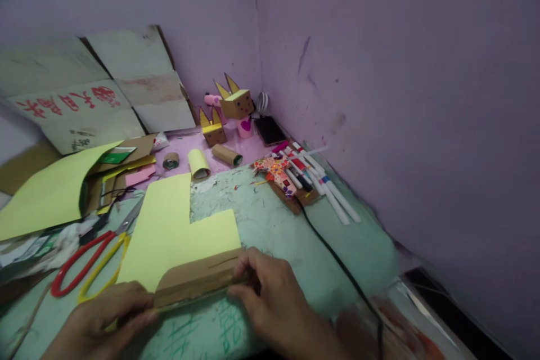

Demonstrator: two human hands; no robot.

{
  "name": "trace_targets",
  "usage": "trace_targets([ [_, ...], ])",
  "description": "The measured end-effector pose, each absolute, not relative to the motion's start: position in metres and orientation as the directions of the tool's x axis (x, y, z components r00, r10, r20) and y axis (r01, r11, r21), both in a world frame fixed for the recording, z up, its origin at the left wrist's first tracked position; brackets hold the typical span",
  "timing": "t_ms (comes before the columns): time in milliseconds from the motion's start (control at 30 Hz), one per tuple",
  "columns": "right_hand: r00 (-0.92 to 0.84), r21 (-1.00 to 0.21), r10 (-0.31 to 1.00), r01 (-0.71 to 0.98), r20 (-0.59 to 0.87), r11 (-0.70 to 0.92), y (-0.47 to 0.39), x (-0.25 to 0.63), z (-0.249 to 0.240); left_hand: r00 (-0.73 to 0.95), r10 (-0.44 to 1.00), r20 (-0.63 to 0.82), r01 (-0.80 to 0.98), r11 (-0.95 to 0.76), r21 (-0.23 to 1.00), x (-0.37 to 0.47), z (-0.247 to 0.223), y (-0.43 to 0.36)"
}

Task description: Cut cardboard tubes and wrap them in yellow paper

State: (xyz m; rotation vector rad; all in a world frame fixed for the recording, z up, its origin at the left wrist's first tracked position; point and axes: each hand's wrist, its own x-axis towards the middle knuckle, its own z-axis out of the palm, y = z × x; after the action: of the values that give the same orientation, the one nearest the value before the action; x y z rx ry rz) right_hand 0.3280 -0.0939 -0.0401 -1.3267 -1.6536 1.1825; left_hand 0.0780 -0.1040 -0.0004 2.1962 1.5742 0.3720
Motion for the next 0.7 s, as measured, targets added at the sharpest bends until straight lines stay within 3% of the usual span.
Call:
trace_targets([
  [200,-0.227,-0.939,0.974,0.334,0.003,0.080,-0.095,0.328,-0.045,0.290,0.951,-0.106,0.879,-0.221,0.423,0.081,0.007,-0.104],
  [500,-0.228,-0.930,0.974,0.359,-0.006,0.078,-0.094,0.328,-0.049,0.159,0.955,-0.251,0.823,0.013,0.569,0.091,0.013,-0.101],
  [700,-0.226,-0.922,0.974,0.383,-0.033,0.058,-0.093,0.328,-0.052,0.149,0.939,-0.309,0.818,0.058,0.572,0.092,0.015,-0.098],
])
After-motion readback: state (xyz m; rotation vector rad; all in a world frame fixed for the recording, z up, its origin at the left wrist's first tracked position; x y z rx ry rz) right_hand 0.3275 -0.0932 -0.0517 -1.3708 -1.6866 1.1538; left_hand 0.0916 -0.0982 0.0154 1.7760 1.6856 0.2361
